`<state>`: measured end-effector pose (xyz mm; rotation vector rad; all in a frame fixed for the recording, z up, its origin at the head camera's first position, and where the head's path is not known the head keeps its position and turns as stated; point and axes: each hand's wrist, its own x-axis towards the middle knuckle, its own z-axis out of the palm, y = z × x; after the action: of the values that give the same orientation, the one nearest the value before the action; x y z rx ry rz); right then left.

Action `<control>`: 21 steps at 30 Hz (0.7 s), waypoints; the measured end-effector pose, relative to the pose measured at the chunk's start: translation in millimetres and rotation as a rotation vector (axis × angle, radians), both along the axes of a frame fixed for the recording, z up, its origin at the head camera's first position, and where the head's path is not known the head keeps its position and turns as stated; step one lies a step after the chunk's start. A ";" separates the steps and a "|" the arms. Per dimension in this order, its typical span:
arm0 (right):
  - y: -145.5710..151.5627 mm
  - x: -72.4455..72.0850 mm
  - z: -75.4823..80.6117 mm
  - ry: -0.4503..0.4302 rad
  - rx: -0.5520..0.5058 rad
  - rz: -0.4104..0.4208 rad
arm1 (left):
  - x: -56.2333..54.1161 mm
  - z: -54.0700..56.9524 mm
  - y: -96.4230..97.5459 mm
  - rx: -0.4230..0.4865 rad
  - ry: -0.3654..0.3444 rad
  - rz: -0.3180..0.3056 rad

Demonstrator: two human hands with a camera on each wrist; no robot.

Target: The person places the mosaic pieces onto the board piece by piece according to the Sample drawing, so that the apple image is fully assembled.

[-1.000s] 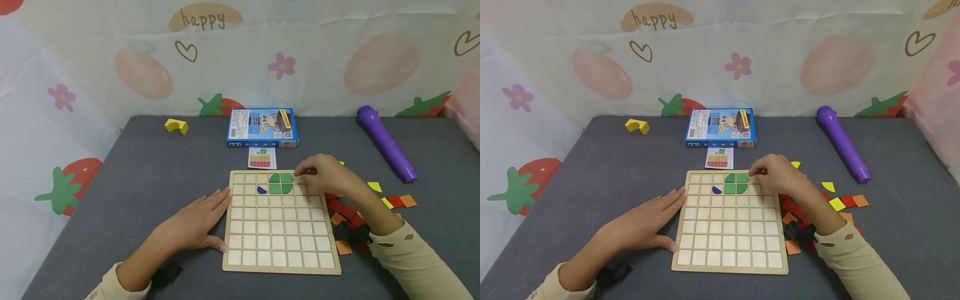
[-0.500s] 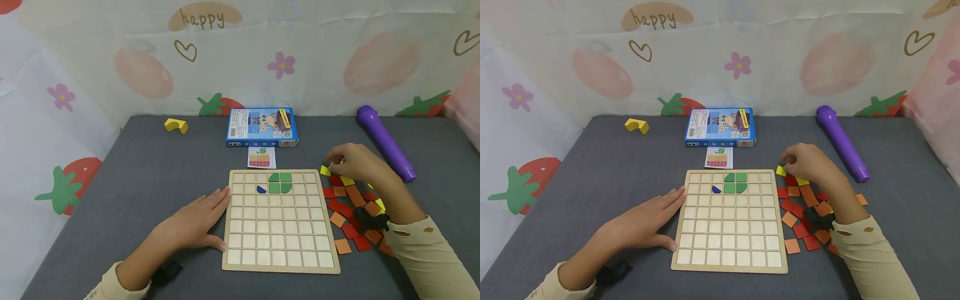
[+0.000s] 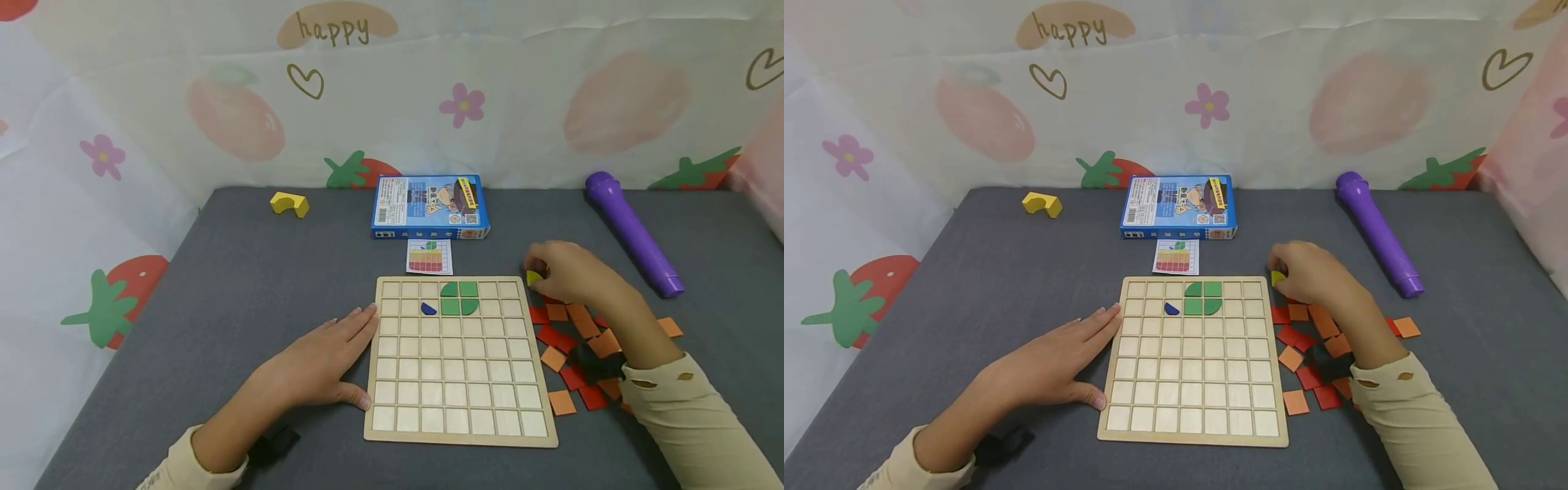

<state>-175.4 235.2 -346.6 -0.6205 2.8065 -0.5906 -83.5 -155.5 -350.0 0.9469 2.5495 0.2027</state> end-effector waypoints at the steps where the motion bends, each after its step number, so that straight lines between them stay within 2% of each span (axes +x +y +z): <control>1: 0.2 0.1 0.0 0.000 -0.006 0.000 | -0.1 -0.1 0.2 -0.003 0.001 0.002; 21: -12.6 5.2 5.8 0.034 -0.147 0.004 | 0.2 0.3 -0.6 0.015 -0.010 0.000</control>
<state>-170.2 222.6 -340.8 -0.6694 2.8106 -0.7984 -83.4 -156.0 -349.7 0.9488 2.5422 0.2270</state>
